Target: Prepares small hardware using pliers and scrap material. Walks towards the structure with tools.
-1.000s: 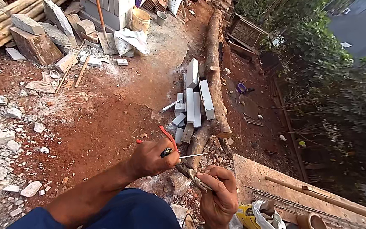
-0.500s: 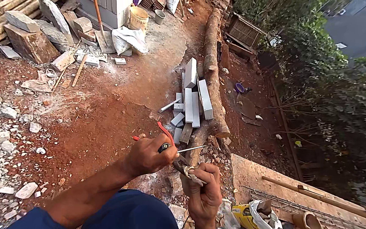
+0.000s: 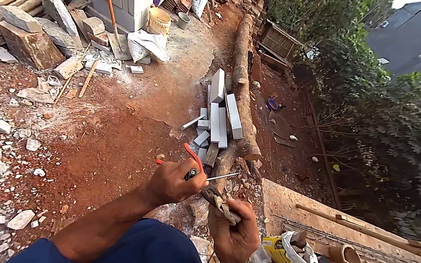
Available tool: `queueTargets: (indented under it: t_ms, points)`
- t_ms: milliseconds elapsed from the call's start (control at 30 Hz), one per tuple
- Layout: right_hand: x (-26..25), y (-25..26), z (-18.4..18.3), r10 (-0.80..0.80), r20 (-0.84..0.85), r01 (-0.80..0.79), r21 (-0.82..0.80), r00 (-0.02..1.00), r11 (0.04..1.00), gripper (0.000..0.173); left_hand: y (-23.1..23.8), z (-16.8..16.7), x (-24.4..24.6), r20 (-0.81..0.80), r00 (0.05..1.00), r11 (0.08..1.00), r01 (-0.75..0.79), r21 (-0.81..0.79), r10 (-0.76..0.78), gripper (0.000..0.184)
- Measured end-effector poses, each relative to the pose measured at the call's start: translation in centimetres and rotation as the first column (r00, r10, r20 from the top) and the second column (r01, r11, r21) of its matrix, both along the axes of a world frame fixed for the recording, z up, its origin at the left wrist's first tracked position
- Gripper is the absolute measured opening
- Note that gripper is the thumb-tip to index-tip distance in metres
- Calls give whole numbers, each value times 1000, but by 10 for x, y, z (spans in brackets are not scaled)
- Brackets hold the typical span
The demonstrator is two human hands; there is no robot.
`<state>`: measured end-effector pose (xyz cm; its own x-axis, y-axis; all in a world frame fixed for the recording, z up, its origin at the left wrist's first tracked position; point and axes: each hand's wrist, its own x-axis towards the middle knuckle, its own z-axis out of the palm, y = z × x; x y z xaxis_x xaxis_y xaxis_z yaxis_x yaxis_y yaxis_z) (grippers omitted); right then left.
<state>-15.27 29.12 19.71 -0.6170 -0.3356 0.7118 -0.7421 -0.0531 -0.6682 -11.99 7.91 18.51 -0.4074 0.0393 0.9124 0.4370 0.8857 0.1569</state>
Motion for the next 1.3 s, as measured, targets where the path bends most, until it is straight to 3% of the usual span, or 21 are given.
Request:
queueTargets:
  t_ms: [133,333,400,667,833,967,1067,1167,1300]
  points:
    - [-3,0,-1,36,-19,-36,4,999,999,11,-1,1,0,-16,1000,1000,16,13,-16,19]
    - [3,-9,-6,71,40,-64,-146,997,987,20,0,2,-2,-44,996,996,79,50,-77,20]
    - [2,-9,-8,78,12,-75,-154,997,985,14,-1,4,-1,-47,995,995,89,39,-87,20]
    - [-4,-2,1,40,-110,-38,19,993,999,5,-5,8,-1,-3,994,994,107,36,-107,19]
    - [-3,-6,5,-16,-199,29,62,980,998,7,-5,3,-5,33,984,973,169,155,-176,20]
    - [-4,-17,-23,-5,-261,52,174,965,983,12,-3,-4,-12,-40,963,921,266,283,-266,17]
    - [-8,-27,-53,-41,-232,104,269,972,958,14,-7,0,-16,-116,940,892,342,294,-322,16]
    - [-25,-17,-33,-104,-143,128,169,984,977,12,-19,-4,-20,-136,926,871,378,314,-352,16]
    - [-29,-5,-2,-13,-3,13,-61,1000,998,15,-21,-1,-11,-155,922,848,387,362,-355,18]
